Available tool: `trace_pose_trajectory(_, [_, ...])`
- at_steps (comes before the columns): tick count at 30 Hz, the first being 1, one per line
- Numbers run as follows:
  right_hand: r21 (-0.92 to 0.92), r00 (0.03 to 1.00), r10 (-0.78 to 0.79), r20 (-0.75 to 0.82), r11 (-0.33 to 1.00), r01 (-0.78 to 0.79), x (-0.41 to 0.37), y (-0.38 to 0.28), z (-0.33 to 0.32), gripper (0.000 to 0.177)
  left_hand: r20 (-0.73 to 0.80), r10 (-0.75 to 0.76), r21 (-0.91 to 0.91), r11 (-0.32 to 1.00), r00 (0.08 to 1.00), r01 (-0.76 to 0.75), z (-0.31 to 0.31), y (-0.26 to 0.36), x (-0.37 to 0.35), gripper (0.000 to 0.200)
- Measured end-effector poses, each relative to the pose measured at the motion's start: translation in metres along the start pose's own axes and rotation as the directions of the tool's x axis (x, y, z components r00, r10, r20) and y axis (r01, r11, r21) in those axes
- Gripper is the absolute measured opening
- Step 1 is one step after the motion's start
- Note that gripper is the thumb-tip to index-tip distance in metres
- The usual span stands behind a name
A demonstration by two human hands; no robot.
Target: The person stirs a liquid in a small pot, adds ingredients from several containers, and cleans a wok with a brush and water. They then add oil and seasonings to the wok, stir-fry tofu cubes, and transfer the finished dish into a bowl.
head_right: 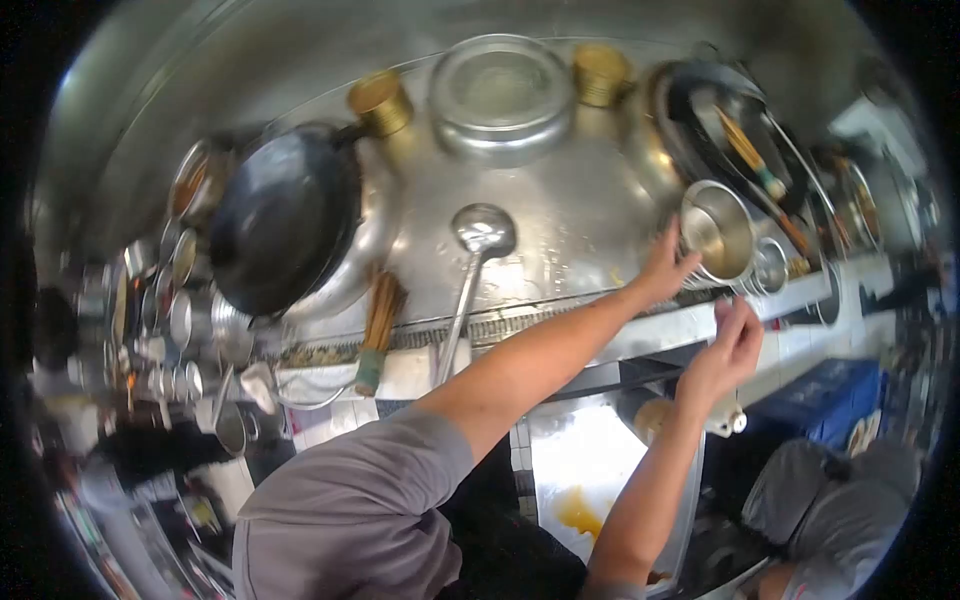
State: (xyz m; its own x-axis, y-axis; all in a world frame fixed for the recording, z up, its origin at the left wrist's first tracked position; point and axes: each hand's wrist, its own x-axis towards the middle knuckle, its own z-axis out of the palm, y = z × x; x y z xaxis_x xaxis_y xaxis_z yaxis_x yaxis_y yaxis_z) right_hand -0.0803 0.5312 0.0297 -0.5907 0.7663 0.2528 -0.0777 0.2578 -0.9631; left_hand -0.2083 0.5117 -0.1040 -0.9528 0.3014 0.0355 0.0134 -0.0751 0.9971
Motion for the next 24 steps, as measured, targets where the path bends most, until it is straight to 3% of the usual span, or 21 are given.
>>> trace_pose_trajectory(1, [0.071, 0.996, -0.078, -0.048, 0.994, 0.081, -0.024, -0.007, 0.013, 0.024, 0.042, 0.027, -0.111, 0.994, 0.999, -0.023, -0.012, -0.007, 0.002, 0.075])
trace_pose_trajectory(2, [-0.020, 0.999, -0.021, 0.035, 1.000, 0.021, -0.040, 0.011, 0.011, 0.024, -0.003, 0.032, -0.099, 0.995, 0.999, -0.033, -0.035, -0.004, -0.001, 0.075])
trace_pose_trajectory(3, [-0.120, 0.989, 0.055, 0.135, 0.992, -0.039, -0.060, 0.030, 0.015, 0.025, 0.070, 0.058, -0.016, 0.998, 0.996, -0.057, -0.061, 0.005, -0.009, 0.059])
trace_pose_trajectory(4, [-0.242, 0.936, 0.069, 0.346, 0.970, 0.018, -0.081, 0.042, 0.021, 0.028, 0.148, 0.075, 0.064, 0.994, 0.986, -0.085, -0.087, 0.017, -0.019, 0.046])
trace_pose_trajectory(5, [-0.278, 0.861, 0.117, 0.494, 0.960, 0.030, -0.106, 0.062, 0.033, 0.028, 0.102, 0.071, 0.046, 0.996, 0.992, -0.076, -0.118, 0.034, -0.037, 0.036])
trace_pose_trajectory(6, [-0.195, 0.830, -0.011, 0.558, 0.970, 0.144, -0.142, 0.075, 0.054, 0.027, 0.059, 0.068, 0.026, 0.997, 0.996, -0.070, -0.152, 0.053, -0.062, 0.028])
trace_pose_trajectory(7, [-0.303, 0.758, 0.188, 0.624, 0.953, 0.013, -0.174, 0.077, 0.074, 0.033, -0.008, 0.090, 0.069, 0.994, 0.996, -0.089, -0.185, 0.069, -0.090, 0.025])
trace_pose_trajectory(9, [-0.213, 0.501, 0.053, 0.864, 0.940, 0.266, -0.221, 0.082, 0.108, 0.050, -0.130, 0.140, 0.179, 0.977, 0.982, -0.116, -0.257, 0.096, -0.150, 0.022])
trace_pose_trajectory(10, [-0.302, 0.477, 0.067, 0.876, 0.849, 0.435, -0.243, 0.073, 0.123, 0.064, -0.182, 0.134, 0.250, 0.965, 0.974, -0.086, -0.291, 0.095, -0.181, 0.021])
trace_pose_trajectory(11, [-0.275, 0.455, 0.050, 0.889, 0.854, 0.442, -0.256, 0.074, 0.135, 0.064, -0.231, 0.019, 0.401, 0.913, 0.973, 0.078, -0.325, 0.119, -0.217, 0.021])
trace_pose_trajectory(12, [-0.361, 0.480, 0.058, 0.876, 0.738, 0.570, -0.271, 0.080, 0.146, 0.073, -0.259, 0.051, 0.568, 0.816, 0.965, 0.109, -0.362, 0.126, -0.253, 0.020])
trace_pose_trajectory(13, [-0.440, 0.511, 0.055, 0.858, 0.593, 0.675, -0.281, 0.088, 0.158, 0.083, -0.364, 0.074, 0.487, 0.865, 0.929, 0.122, -0.394, 0.123, -0.283, 0.018])
trace_pose_trajectory(14, [-0.487, 0.521, 0.148, 0.841, 0.627, 0.608, -0.284, 0.095, 0.168, 0.088, -0.404, 0.326, 0.612, 0.791, 0.855, -0.012, -0.429, 0.127, -0.309, 0.012])
trace_pose_trajectory(15, [-0.484, 0.521, 0.140, 0.842, 0.624, 0.614, -0.284, 0.093, 0.176, 0.088, -0.481, 0.352, 0.616, 0.787, 0.803, 0.023, -0.460, 0.136, -0.333, 0.010])
trace_pose_trajectory(18, [-0.642, 0.585, 0.322, 0.744, 0.585, 0.496, -0.286, 0.091, 0.185, 0.084, -0.655, 0.340, 0.539, 0.836, 0.675, 0.103, -0.540, 0.144, -0.379, 0.012])
trace_pose_trajectory(20, [-0.602, 0.725, 0.131, 0.677, 0.665, 0.442, -0.277, 0.095, 0.182, 0.071, -0.648, 0.369, 0.589, 0.798, 0.666, 0.131, -0.570, 0.143, -0.386, 0.018])
trace_pose_trajectory(21, [-0.652, 0.763, 0.153, 0.628, 0.639, 0.409, -0.275, 0.094, 0.174, 0.071, -0.655, 0.355, 0.576, 0.806, 0.667, 0.137, -0.578, 0.134, -0.388, 0.020])
trace_pose_trajectory(23, [-0.430, 0.688, -0.037, 0.725, 0.756, 0.494, -0.251, 0.073, 0.171, 0.056, -0.514, 0.436, 0.724, 0.682, 0.738, 0.102, -0.587, 0.122, -0.383, 0.030])
trace_pose_trajectory(24, [-0.443, 0.727, -0.038, 0.686, 0.770, 0.459, -0.243, 0.052, 0.175, 0.051, -0.443, 0.435, 0.767, 0.636, 0.784, 0.081, -0.591, 0.110, -0.379, 0.036])
